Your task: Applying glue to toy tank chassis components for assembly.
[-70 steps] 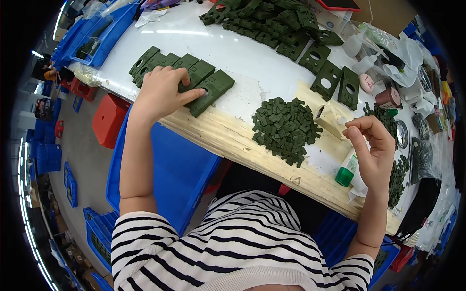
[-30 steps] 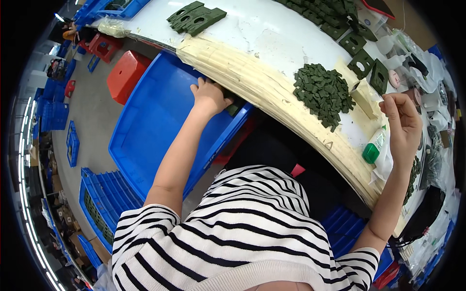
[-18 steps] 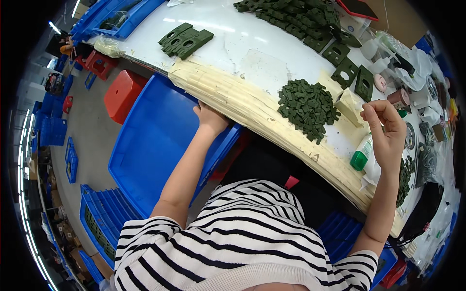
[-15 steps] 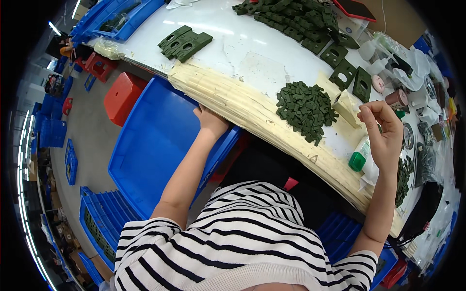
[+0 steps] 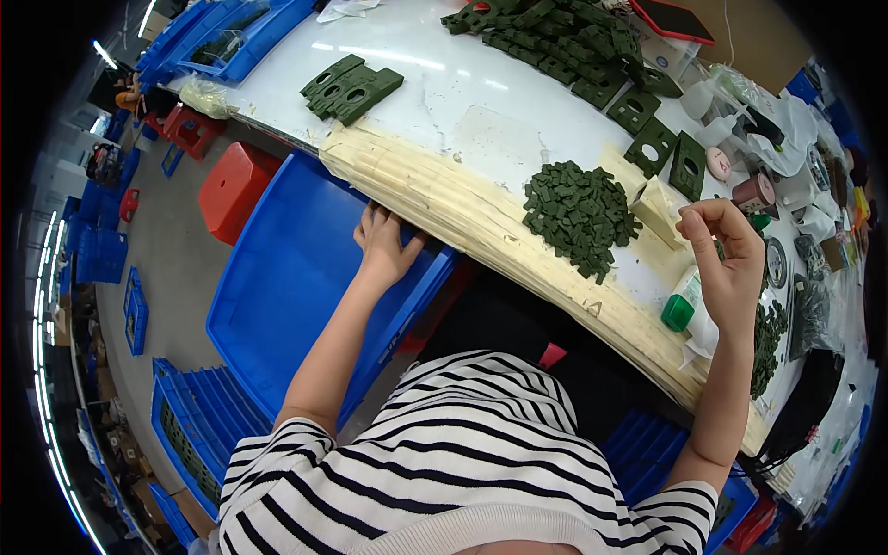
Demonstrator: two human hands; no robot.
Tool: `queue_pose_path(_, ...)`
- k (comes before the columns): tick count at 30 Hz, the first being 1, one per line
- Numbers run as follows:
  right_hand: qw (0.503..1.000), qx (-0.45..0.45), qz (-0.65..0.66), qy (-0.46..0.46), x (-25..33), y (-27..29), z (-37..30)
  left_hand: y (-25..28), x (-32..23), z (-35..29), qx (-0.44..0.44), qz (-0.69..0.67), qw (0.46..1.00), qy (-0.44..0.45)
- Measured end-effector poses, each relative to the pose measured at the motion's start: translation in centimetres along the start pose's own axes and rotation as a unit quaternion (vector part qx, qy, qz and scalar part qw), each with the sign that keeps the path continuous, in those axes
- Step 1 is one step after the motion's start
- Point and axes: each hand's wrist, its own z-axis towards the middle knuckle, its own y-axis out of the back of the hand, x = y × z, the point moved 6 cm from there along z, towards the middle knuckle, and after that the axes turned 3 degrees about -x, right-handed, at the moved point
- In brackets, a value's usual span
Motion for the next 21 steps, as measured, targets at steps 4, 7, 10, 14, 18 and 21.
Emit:
queue_pose_path(4, 1.000, 0.001, -0.001, -0.006, -0.2, 0.0, -0.1, -0.2, -0.2, 0.4, -0.007, 0.027, 1.000, -0.003)
queue_pose_path(7, 1.000, 0.001, -0.004, -0.009, -0.4, 0.1, -0.1, 0.5, -0.7, 0.0, -0.060, 0.024, 0.997, -0.051)
queue_pose_path(10, 1.000, 0.009, -0.010, -0.008, -0.4, 0.0, -0.1, 1.8, -1.7, -1.0, -0.089, 0.016, 0.989, -0.114)
queue_pose_path(14, 1.000, 0.015, -0.005, -0.012, -0.4, -0.2, -0.1, 2.3, -1.7, -1.9, -0.076, 0.012, 0.987, -0.138)
queue_pose_path(18, 1.000, 0.016, -0.001, -0.015, -0.5, -0.2, -0.1, 3.1, -0.4, -1.2, -0.135, -0.013, 0.984, -0.115)
queue_pose_path(21, 1.000, 0.015, 0.001, -0.012, -0.5, -0.1, 0.0, 5.0, 4.4, -0.5, -0.297, -0.154, 0.942, 0.036)
